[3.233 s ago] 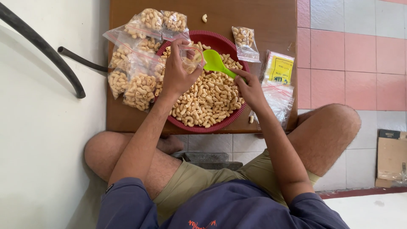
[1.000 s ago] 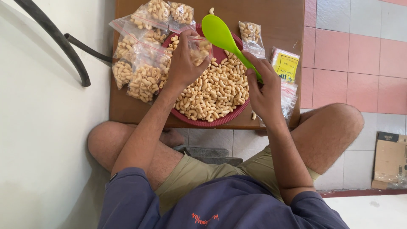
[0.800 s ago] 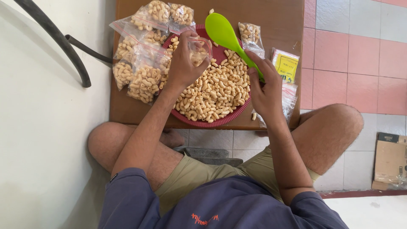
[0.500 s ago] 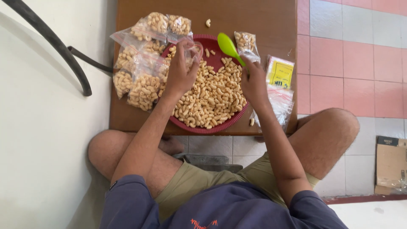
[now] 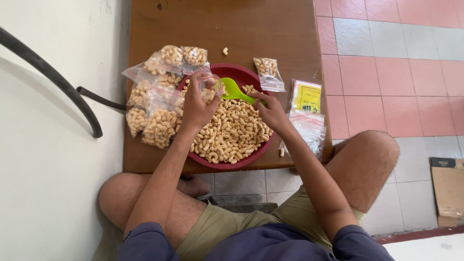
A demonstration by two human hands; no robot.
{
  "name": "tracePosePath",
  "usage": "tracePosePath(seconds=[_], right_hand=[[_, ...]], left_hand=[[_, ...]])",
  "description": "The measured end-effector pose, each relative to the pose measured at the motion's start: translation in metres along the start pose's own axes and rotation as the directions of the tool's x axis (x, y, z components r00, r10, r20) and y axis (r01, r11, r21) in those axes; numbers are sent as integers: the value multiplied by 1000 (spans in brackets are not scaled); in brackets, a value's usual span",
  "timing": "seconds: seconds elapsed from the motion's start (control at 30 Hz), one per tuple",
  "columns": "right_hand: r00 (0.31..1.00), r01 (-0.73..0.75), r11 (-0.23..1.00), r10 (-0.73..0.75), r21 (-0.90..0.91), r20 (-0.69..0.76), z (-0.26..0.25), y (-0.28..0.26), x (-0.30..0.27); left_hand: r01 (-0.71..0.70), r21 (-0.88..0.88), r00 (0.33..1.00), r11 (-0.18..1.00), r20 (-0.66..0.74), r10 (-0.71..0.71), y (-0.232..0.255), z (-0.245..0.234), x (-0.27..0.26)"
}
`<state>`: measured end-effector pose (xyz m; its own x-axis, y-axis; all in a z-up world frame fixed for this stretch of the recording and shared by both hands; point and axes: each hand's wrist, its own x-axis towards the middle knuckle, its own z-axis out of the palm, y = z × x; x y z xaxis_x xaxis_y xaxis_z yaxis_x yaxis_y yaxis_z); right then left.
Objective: The person scoops cashew nuts from a red basket into small plastic bags using a green spoon and seals the bags by hand.
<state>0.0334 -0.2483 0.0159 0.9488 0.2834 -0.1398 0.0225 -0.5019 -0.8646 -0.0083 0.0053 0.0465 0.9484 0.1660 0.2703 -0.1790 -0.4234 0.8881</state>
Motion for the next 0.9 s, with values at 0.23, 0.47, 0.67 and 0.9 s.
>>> tracePosePath(seconds=[0.23,0.47,0.67,0.9], right_hand=[[998,61,981,-61,184,-5,-41,-63,-35],[989,145,950,-141,277,-36,-48,-85,-53],[972,233,951,-223,205,-70,-41,-93,-66],[895,425,902,-431,-80,-114,-28,-94,-69]], left_hand=[[33,-13,999,999,-5,-33,-22,12,-4],[6,-5,1000,1000,-26,-6,-14,11,-3],[-34,-28,999,999,-23,33,-19,17,-5],[-18,-55,1000,998,10,18,-11,10,-8]])
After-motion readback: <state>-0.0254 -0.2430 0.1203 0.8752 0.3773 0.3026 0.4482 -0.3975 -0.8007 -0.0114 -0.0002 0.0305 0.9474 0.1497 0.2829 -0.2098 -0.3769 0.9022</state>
